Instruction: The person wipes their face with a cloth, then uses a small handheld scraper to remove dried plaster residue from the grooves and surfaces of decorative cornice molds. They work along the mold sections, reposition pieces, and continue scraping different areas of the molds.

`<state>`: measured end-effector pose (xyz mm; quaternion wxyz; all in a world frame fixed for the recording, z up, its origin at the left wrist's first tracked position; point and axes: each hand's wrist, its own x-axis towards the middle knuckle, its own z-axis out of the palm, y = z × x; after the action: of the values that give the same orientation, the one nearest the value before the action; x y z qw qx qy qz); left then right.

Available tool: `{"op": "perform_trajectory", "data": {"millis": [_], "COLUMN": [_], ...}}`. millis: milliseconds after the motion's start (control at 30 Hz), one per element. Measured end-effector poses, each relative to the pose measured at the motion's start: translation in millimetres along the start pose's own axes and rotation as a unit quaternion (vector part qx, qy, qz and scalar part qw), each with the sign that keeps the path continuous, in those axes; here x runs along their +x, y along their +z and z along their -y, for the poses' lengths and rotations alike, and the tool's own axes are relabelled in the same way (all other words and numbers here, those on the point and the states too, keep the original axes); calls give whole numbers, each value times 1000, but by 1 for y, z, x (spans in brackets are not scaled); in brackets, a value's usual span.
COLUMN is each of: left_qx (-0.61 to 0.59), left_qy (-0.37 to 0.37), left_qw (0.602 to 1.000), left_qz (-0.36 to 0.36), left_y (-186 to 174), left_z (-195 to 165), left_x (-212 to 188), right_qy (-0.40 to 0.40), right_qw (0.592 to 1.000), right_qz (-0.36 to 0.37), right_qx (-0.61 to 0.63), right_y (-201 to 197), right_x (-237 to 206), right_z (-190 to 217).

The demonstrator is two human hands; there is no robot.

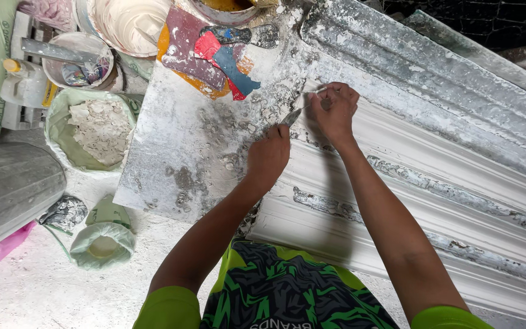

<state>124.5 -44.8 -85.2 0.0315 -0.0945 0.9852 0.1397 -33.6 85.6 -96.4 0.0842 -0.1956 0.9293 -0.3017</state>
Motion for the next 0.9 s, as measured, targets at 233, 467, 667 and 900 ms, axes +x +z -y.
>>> {"op": "perform_trajectory", "data": {"millis": [233, 467, 667, 900], "left_qx": [-35, -82, -127, -140], "left_qy": [-6, -57, -95, -86], "left_qw": [996, 976, 956, 965], "left_qz": [76, 195, 245, 203], "left_y": [-4, -28, -36, -39], "left_z": [6, 3, -9, 3], "left_x": [7, 20, 32, 51], "right_qy": [-69, -136, -129, -128], "right_qw": [998, 990, 992, 991], "right_qz": [-11, 7, 7, -4], "right_qx": [-2, -46, -10, -34], "right_y": [-7, -13, -13, -16], "right_x": [-4, -8, -10, -6], "right_z": [1, 5, 2, 5]}}
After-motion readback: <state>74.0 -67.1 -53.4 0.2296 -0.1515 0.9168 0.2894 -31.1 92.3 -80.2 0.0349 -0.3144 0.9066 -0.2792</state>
